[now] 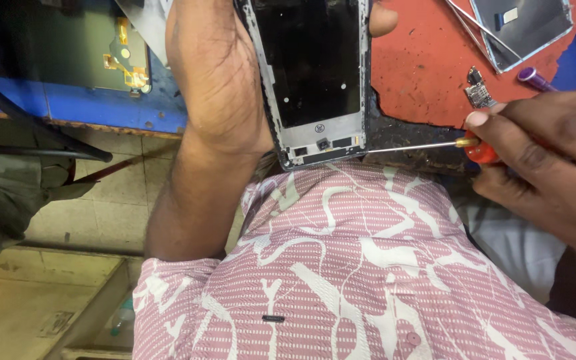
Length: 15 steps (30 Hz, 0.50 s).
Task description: The person disassembles a smartphone by removing the back cover and using a metal prying tool to detach internal components. They then use a red-handled screwdriver to remove screws from the phone's frame and pry open the screen assembly.
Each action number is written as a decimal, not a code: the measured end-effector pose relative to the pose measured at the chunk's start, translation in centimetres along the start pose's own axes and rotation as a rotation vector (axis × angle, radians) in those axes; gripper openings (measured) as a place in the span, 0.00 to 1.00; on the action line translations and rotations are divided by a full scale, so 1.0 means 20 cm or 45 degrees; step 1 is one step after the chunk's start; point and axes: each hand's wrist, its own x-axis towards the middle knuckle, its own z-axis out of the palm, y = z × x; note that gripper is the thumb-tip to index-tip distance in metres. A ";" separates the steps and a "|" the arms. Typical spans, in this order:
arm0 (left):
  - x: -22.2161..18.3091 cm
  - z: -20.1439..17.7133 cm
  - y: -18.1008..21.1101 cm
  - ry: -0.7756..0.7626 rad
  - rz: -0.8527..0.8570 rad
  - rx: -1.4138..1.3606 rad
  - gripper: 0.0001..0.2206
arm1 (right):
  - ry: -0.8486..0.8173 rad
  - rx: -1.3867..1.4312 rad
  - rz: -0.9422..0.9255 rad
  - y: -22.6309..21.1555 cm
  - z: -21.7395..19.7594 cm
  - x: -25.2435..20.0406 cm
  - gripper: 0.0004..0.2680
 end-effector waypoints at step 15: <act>0.00 0.02 -0.01 -0.048 0.058 -0.053 0.25 | -0.052 -0.090 -0.081 -0.01 0.04 0.00 0.17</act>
